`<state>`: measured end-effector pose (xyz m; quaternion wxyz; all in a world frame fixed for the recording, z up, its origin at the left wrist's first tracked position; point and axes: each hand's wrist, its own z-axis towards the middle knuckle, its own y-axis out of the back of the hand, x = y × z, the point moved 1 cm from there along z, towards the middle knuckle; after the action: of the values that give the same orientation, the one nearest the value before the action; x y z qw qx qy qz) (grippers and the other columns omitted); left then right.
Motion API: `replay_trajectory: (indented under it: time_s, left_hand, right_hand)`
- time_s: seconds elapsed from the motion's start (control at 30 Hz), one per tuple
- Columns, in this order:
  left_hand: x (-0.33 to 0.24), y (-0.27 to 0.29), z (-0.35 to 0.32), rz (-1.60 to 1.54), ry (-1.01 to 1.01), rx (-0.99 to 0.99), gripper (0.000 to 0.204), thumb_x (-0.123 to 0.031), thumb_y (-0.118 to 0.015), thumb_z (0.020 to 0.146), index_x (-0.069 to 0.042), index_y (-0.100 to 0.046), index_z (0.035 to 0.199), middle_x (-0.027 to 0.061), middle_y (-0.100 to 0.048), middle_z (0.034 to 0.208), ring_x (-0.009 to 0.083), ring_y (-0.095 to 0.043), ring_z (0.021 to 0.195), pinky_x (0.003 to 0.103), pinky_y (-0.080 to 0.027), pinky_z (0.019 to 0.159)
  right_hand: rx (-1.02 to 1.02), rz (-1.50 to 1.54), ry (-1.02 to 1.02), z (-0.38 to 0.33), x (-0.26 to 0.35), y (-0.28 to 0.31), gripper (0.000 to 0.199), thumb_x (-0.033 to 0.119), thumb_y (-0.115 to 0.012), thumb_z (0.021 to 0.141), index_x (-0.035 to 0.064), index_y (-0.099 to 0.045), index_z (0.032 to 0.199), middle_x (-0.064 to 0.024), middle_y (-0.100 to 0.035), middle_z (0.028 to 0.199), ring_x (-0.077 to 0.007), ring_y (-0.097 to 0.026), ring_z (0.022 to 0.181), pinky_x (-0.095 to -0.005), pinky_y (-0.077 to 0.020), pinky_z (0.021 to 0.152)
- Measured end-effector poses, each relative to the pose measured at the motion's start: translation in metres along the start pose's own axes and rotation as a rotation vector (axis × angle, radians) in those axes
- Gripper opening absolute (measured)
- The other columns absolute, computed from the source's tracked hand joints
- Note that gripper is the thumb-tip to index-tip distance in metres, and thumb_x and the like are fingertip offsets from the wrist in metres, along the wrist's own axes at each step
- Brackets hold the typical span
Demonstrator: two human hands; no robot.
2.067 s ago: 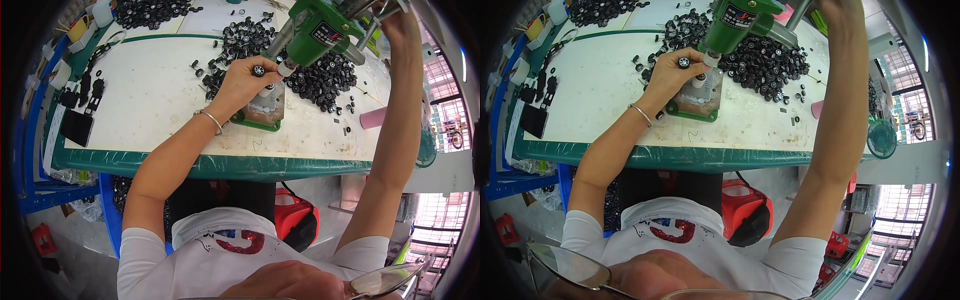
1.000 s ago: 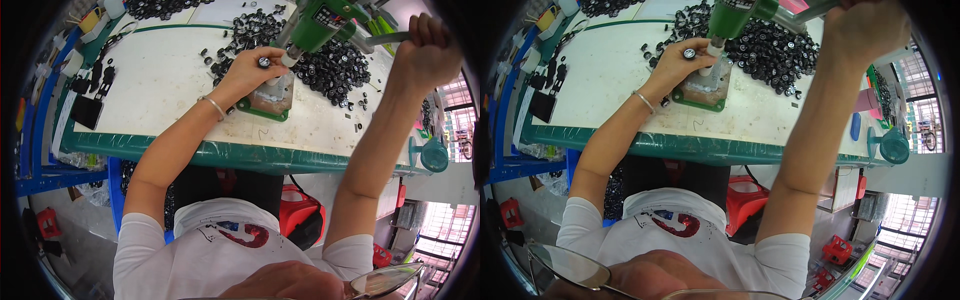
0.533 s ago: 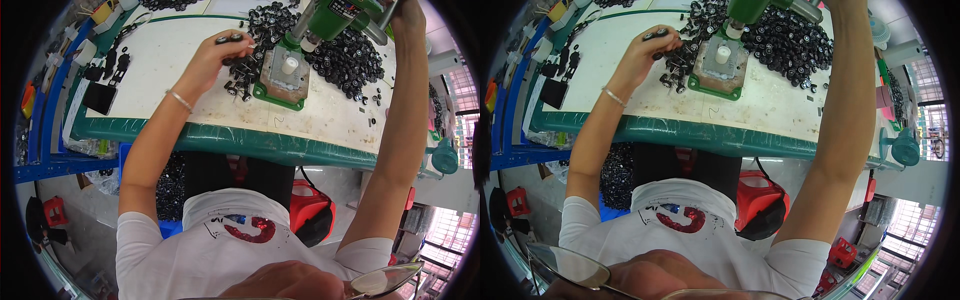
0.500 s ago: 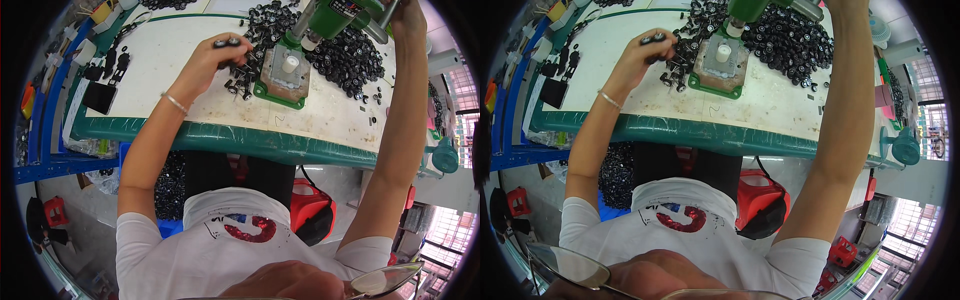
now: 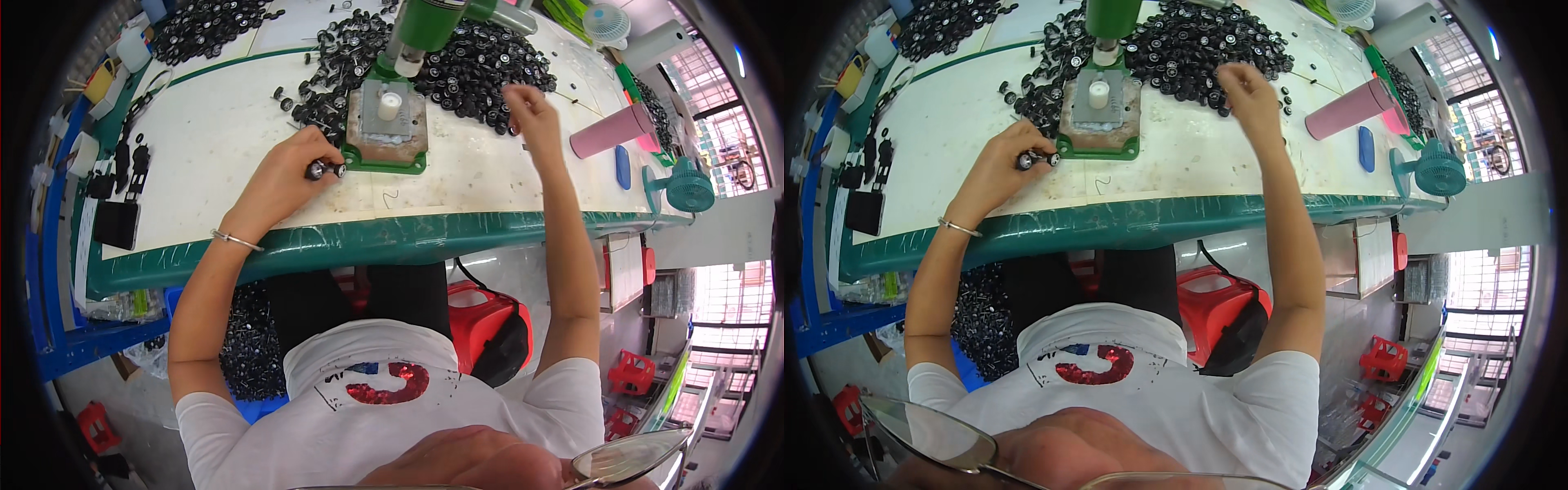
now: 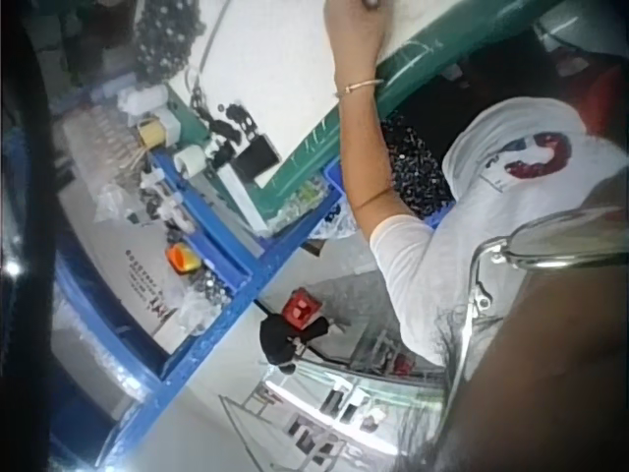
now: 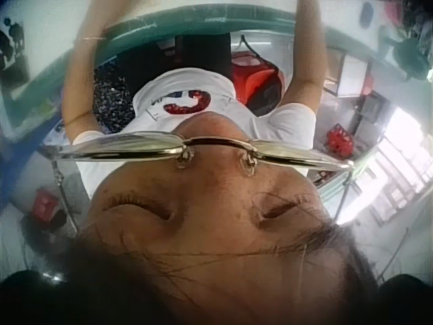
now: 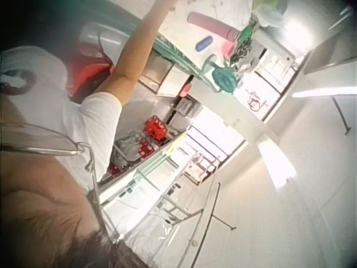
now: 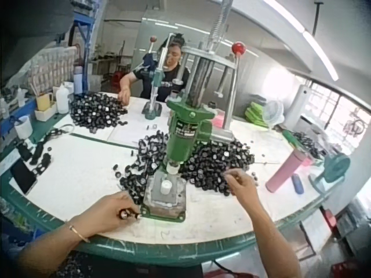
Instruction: The person uses a green manual press machine to assemble small black wheels with metal axles. They repeatedly pick up a wheel and an axle, place them into the press, and pull the lever to secure the components together. The finished wheels are placed into a blue bin below the table.
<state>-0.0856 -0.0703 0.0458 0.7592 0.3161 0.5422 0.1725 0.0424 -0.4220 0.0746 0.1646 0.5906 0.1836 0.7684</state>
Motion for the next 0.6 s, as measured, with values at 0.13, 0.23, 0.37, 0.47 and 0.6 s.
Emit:
replay_trajectory:
  time_s: [0.13, 0.23, 0.37, 0.47, 0.6]
  left_hand:
    - [0.007, 0.010, 0.003, -0.495, 0.138, -0.097, 0.018, -0.002, -0.068, 0.080, -0.003, -0.065, 0.098, 0.0041, -0.064, 0.108, 0.0112, -0.060, 0.079, 0.019, -0.046, 0.053]
    - [0.015, 0.016, 0.009, -1.084, 0.344, -0.241, 0.029, -0.002, -0.063, 0.087, 0.004, -0.055, 0.114, 0.0170, -0.063, 0.117, 0.0125, -0.064, 0.082, 0.014, -0.039, 0.045]
    - [0.017, 0.007, 0.029, -1.654, 0.470, -0.366, 0.033, 0.001, -0.059, 0.088, 0.006, -0.052, 0.119, 0.0209, -0.062, 0.116, 0.0165, -0.064, 0.097, 0.014, -0.040, 0.048]
    - [0.004, 0.002, 0.042, -1.633, 0.431, -0.296, 0.034, 0.002, -0.060, 0.087, 0.004, -0.053, 0.120, 0.0178, -0.064, 0.112, 0.0166, -0.064, 0.098, 0.013, -0.043, 0.051]
    - [0.000, -0.004, 0.059, -1.436, 0.313, -0.185, 0.035, 0.002, -0.063, 0.085, 0.004, -0.056, 0.119, 0.0131, -0.065, 0.110, 0.0109, -0.063, 0.097, 0.015, -0.043, 0.054]
  right_hand:
    - [-0.004, -0.451, 0.219, -0.019, -0.022, -0.016, 0.021, 0.020, -0.065, 0.086, 0.0080, -0.065, 0.104, -0.0025, -0.061, 0.086, -0.0155, -0.059, 0.073, -0.0308, -0.0476, 0.062]
    - [-0.099, -0.740, 0.303, -0.029, -0.020, -0.032, 0.020, 0.020, -0.065, 0.085, 0.0100, -0.063, 0.101, -0.0043, -0.060, 0.093, -0.0227, -0.061, 0.078, -0.0350, -0.0494, 0.065]
    - [-0.158, -0.879, 0.347, -0.029, -0.024, -0.039, 0.017, 0.019, -0.063, 0.085, 0.0115, -0.062, 0.100, -0.0042, -0.059, 0.095, -0.0257, -0.063, 0.082, -0.0374, -0.0502, 0.065]
    - [-0.157, -0.816, 0.339, -0.027, -0.022, -0.037, 0.012, 0.015, -0.061, 0.087, 0.0111, -0.063, 0.098, -0.0039, -0.060, 0.095, -0.0231, -0.063, 0.079, -0.0347, -0.0493, 0.063]
    - [-0.123, -0.308, 0.315, -0.024, -0.001, -0.042, 0.014, 0.013, -0.058, 0.090, 0.0093, -0.066, 0.102, -0.0031, -0.061, 0.091, -0.0147, -0.060, 0.074, -0.0281, -0.0475, 0.063]
